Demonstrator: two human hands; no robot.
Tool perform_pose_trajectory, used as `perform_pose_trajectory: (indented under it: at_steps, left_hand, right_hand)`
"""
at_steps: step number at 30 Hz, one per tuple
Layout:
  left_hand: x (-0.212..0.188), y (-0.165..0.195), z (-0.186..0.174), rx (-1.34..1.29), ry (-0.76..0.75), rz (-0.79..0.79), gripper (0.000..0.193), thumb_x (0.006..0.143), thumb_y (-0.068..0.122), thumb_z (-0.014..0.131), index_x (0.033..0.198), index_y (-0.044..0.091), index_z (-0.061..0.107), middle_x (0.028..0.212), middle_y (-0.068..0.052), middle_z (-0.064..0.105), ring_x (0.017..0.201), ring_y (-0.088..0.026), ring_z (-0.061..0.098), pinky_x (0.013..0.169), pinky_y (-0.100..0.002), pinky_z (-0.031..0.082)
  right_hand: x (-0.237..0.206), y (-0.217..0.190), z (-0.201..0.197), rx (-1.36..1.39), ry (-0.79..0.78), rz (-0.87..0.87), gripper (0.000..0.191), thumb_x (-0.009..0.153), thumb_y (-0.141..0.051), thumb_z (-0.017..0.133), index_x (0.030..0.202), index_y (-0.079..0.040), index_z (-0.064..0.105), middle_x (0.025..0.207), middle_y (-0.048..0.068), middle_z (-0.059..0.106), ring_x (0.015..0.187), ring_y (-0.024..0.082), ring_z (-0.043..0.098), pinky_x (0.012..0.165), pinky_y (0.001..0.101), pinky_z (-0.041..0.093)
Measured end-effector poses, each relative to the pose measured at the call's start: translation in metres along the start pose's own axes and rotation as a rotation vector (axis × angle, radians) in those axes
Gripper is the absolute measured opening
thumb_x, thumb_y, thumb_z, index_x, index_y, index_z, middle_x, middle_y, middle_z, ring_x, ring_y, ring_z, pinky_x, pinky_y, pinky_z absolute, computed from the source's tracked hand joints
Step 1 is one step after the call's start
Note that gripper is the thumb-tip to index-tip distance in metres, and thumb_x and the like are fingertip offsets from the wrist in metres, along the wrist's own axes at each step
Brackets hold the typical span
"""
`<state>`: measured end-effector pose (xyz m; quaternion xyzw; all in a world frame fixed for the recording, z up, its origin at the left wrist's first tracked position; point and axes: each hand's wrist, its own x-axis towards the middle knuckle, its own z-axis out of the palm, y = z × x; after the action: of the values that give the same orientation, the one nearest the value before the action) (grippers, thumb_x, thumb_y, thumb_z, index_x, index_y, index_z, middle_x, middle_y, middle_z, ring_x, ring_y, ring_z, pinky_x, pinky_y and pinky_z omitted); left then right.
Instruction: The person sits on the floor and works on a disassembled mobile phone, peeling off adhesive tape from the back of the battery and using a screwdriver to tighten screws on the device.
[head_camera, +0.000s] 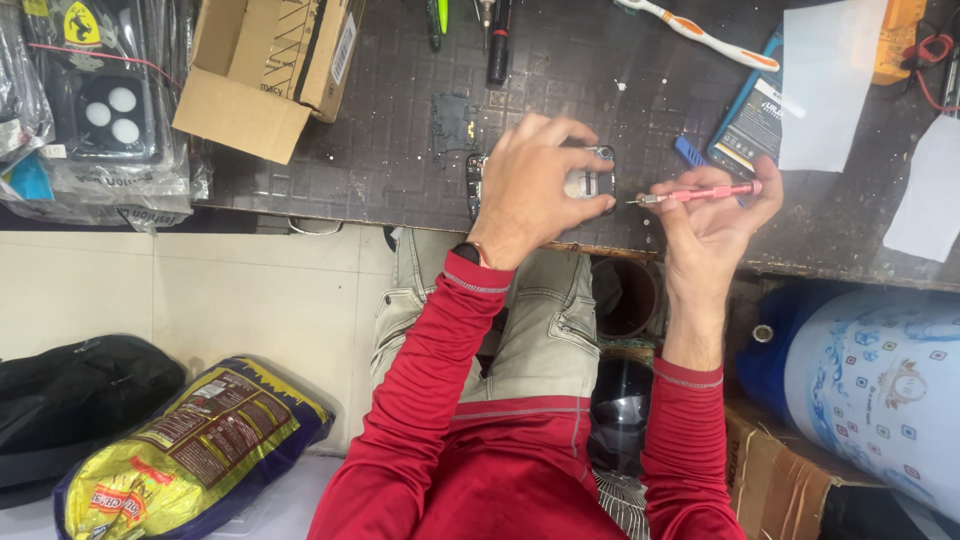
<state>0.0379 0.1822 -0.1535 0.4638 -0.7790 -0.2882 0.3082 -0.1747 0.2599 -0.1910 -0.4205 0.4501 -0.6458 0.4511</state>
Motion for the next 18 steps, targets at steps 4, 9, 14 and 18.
perform_pose_trajectory:
  at_steps: [4,9,14,18]
  left_hand:
    - [0.006,0.004,0.000,-0.045,-0.021,-0.061,0.033,0.062,0.032,0.093,0.092,0.022,0.083,0.111,0.006,0.067,0.110,-0.023,0.054,0.096,-0.039,0.043]
    - [0.009,0.008,-0.002,-0.068,-0.027,-0.084,0.037,0.059,0.031,0.095,0.091,0.020,0.081,0.107,0.006,0.067,0.109,-0.023,0.055,0.097,-0.038,0.041]
    - [0.016,0.008,-0.001,-0.060,-0.062,-0.154,0.038,0.056,0.033,0.095,0.090,0.021,0.082,0.101,0.005,0.068,0.105,-0.024,0.055,0.095,-0.038,0.041]
    - [0.016,0.003,0.001,-0.066,-0.060,-0.137,0.038,0.057,0.032,0.095,0.091,0.021,0.082,0.099,0.004,0.069,0.103,-0.024,0.055,0.093,-0.039,0.041]
  right_hand:
    - [-0.001,-0.005,0.006,0.003,0.014,0.034,0.083,0.109,0.008,0.067,0.160,-0.019,0.008,0.116,0.013,0.064,0.103,0.026,0.073,0.099,0.0398,0.061]
    - [-0.002,-0.006,0.009,-0.035,-0.034,-0.017,0.080,0.113,0.011,0.067,0.158,-0.020,0.008,0.111,0.010,0.058,0.099,0.021,0.066,0.102,0.0435,0.062]
    - [0.000,-0.006,0.007,-0.125,-0.113,-0.109,0.081,0.115,0.015,0.064,0.159,-0.023,0.008,0.114,0.010,0.055,0.100,0.017,0.061,0.102,0.0425,0.061]
    - [-0.001,-0.004,0.009,-0.248,-0.144,-0.151,0.084,0.113,0.018,0.064,0.158,-0.025,0.008,0.116,0.013,0.055,0.099,0.019,0.063,0.099,0.0407,0.060]
